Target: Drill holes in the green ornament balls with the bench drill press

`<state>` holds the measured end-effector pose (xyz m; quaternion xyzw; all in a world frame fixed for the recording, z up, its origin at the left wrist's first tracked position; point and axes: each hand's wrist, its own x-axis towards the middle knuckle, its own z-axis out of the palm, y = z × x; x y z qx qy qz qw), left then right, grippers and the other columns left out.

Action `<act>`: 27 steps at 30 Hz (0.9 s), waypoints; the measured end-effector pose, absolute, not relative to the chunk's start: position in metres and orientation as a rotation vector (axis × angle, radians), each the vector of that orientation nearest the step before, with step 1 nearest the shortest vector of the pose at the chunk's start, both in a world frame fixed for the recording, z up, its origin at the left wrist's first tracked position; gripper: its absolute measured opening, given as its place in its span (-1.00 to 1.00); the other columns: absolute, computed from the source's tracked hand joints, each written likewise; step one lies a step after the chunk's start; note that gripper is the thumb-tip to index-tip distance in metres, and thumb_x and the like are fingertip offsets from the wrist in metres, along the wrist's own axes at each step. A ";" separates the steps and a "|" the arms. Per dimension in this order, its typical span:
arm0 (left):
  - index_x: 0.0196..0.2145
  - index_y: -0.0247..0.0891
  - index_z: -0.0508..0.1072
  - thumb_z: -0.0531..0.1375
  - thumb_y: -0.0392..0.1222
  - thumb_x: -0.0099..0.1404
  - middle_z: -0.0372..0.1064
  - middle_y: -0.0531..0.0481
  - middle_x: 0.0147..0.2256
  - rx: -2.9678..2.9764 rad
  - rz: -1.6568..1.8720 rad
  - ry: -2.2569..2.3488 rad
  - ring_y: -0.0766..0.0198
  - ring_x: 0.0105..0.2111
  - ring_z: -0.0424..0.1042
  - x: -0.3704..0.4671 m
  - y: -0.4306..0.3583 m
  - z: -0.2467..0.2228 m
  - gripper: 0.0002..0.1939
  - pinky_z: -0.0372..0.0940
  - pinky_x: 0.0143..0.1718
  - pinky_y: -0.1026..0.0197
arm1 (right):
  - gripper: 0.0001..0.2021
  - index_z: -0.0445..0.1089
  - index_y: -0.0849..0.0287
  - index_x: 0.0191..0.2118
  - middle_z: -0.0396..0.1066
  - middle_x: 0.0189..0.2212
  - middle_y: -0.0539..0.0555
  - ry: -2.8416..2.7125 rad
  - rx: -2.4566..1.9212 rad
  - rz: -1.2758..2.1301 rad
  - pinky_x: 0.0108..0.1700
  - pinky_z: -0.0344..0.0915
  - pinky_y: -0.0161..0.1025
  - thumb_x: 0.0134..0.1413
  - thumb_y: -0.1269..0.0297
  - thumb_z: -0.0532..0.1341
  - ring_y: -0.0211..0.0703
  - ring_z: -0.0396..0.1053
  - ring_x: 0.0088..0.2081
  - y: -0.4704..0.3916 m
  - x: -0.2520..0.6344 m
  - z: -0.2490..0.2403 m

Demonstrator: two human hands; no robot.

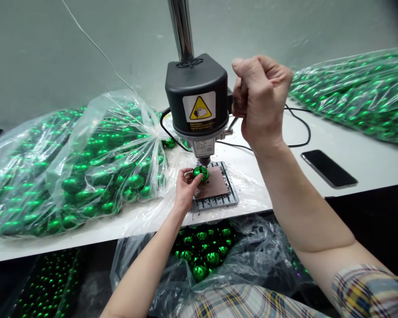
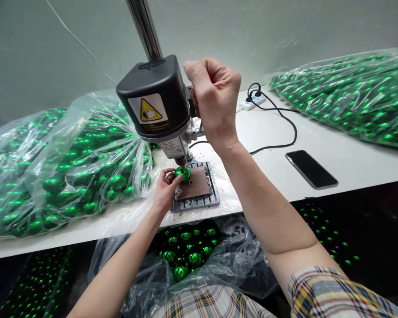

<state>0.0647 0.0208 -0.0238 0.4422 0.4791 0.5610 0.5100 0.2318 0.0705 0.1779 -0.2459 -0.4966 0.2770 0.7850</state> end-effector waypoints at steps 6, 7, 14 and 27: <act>-0.10 -0.22 0.37 0.46 -0.07 0.01 0.48 -0.02 -0.23 1.214 1.309 1.212 0.28 -0.31 0.45 0.071 0.019 -0.029 -0.45 0.33 -0.26 0.21 | -0.52 -0.05 0.08 -0.69 -0.07 -0.77 -0.13 -1.023 -0.514 0.632 -0.73 -0.22 -0.25 0.11 0.48 0.21 -0.39 -0.15 -0.75 0.061 0.228 0.183; -0.08 -0.22 0.40 0.46 -0.08 0.01 0.49 -0.05 -0.20 1.272 1.291 1.228 0.25 -0.29 0.46 0.071 0.018 -0.030 -0.46 0.34 -0.24 0.19 | -0.51 -0.06 0.08 -0.68 -0.07 -0.77 -0.14 -1.025 -0.526 0.623 -0.73 -0.22 -0.25 0.11 0.48 0.21 -0.39 -0.15 -0.75 0.060 0.228 0.183; -0.01 -0.15 0.52 0.46 -0.12 0.04 0.48 -0.10 -0.09 1.549 1.283 1.322 0.10 -0.12 0.44 0.073 0.013 -0.044 -0.47 0.33 -0.01 0.03 | -0.49 -0.06 0.08 -0.65 -0.05 -0.77 -0.12 -1.072 -0.594 0.565 -0.73 -0.18 -0.23 0.12 0.28 0.28 -0.34 -0.12 -0.74 0.065 0.230 0.180; 0.01 -0.19 0.51 0.47 -0.16 0.05 0.49 -0.13 -0.08 1.560 1.265 1.329 0.09 -0.09 0.43 0.074 0.011 -0.039 -0.46 0.33 0.00 0.02 | -0.42 -0.01 0.07 -0.66 -0.02 -0.76 -0.11 -1.170 -0.501 0.333 -0.67 -0.16 -0.16 0.14 0.00 0.34 -0.33 -0.11 -0.71 0.047 0.234 0.155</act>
